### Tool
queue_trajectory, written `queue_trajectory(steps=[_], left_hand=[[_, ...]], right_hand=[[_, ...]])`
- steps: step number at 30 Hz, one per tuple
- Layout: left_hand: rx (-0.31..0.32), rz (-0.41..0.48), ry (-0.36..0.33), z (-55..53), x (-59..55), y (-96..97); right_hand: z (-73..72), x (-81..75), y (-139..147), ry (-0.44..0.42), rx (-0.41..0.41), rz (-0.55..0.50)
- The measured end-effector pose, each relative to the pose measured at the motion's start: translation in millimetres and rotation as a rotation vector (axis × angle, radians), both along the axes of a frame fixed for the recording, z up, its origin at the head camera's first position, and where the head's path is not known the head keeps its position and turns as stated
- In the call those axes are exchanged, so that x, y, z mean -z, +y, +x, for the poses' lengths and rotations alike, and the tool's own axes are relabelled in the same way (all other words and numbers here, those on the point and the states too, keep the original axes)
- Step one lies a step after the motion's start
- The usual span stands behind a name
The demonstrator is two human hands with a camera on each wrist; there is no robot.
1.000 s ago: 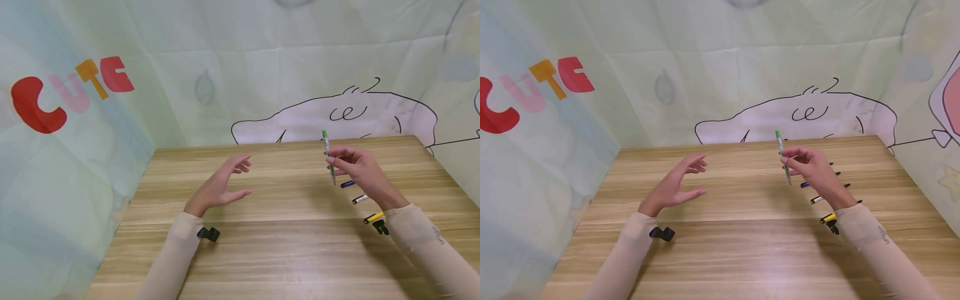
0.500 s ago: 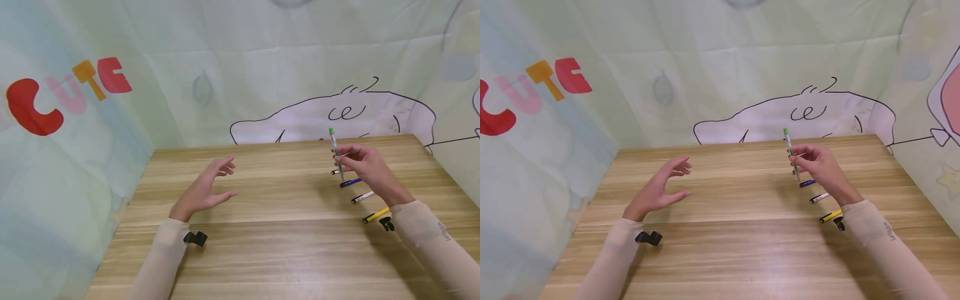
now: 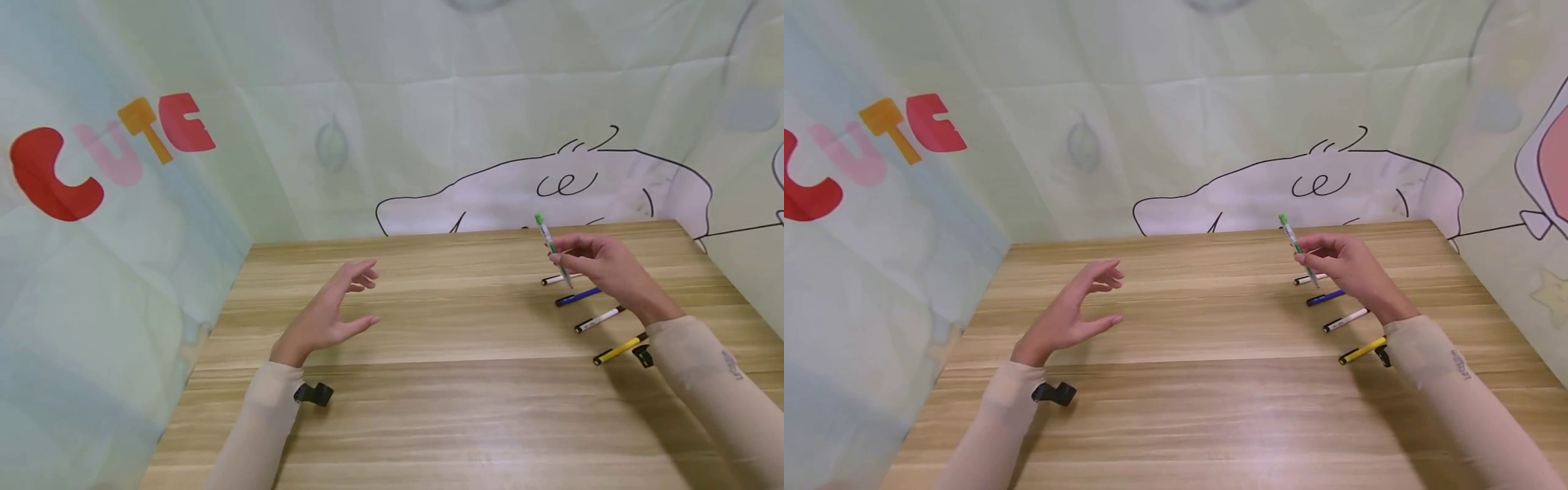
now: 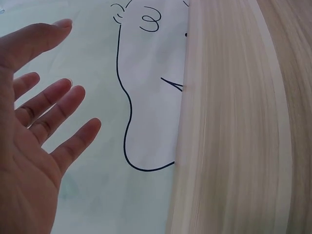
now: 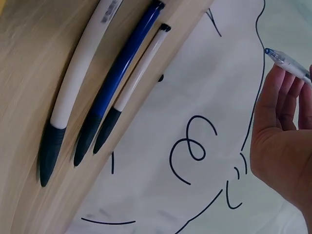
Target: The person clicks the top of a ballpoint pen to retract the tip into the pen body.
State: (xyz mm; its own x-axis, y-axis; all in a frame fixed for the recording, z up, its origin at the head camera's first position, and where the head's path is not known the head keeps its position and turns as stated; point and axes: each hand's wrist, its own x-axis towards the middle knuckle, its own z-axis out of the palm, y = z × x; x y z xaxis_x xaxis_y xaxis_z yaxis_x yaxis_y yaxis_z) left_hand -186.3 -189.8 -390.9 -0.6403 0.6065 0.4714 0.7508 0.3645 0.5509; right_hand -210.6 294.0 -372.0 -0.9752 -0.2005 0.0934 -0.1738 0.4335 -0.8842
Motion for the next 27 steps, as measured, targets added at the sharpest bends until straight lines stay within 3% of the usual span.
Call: queue_trajectory(steps=[6, 13, 27], left_hand=[[-0.016, -0.019, -0.005, 2.2, 3.2, -6.0], [-0.009, -0.022, -0.015, 2.9, 3.5, -8.4], [0.003, -0.028, -0.006, 3.1, 5.7, -12.4]], right_hand=[[-7.0, 3.8, 7.4, 0.004, 0.009, 0.065], [-16.6, 4.0, 16.0, 0.002, 0.004, 0.216], [-43.9, -1.0, 31.2, 0.039, -0.186, 0.423]])
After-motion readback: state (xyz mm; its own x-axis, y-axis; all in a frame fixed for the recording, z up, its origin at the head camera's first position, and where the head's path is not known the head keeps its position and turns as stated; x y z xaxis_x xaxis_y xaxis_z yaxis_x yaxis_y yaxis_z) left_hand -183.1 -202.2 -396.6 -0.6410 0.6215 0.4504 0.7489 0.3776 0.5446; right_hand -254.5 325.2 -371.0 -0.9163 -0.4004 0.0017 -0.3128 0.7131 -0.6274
